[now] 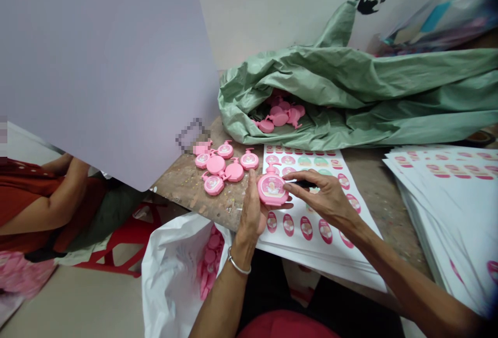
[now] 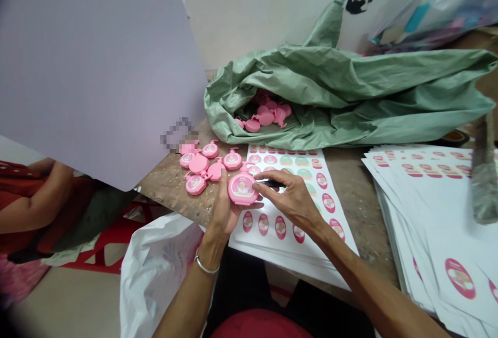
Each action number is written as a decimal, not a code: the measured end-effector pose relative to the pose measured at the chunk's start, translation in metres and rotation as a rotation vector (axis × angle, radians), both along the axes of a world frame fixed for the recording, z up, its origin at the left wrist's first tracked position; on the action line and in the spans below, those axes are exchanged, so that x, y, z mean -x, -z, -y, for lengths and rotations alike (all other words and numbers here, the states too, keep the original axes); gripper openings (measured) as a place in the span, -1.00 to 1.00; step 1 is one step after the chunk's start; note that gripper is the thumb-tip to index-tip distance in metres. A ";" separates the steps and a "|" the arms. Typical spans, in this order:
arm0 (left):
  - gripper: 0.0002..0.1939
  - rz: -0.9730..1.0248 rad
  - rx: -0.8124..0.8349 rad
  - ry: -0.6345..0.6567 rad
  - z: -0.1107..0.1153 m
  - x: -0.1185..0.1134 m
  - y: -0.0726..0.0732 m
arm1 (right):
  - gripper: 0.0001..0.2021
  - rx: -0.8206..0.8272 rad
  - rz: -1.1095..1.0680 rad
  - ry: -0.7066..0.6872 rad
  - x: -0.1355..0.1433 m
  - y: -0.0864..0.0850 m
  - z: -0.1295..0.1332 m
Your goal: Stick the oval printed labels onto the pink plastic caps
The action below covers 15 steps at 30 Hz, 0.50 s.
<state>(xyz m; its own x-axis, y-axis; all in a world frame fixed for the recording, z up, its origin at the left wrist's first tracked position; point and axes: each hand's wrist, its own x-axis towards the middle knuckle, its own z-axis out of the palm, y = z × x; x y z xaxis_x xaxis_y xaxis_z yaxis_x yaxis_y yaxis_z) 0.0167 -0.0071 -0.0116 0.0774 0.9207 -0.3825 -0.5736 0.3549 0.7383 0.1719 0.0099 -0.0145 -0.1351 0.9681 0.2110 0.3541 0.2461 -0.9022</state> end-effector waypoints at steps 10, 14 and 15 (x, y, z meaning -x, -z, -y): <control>-0.53 -0.072 -0.122 0.041 0.006 0.001 -0.004 | -0.67 -0.057 0.042 -0.011 0.001 -0.007 0.001; -0.42 -0.022 -0.089 -0.002 0.004 0.001 -0.002 | -0.71 -0.058 0.032 -0.003 0.002 -0.011 0.003; -0.39 -0.014 -0.078 -0.005 0.004 0.001 -0.002 | -0.71 -0.052 0.027 0.000 0.002 -0.012 0.003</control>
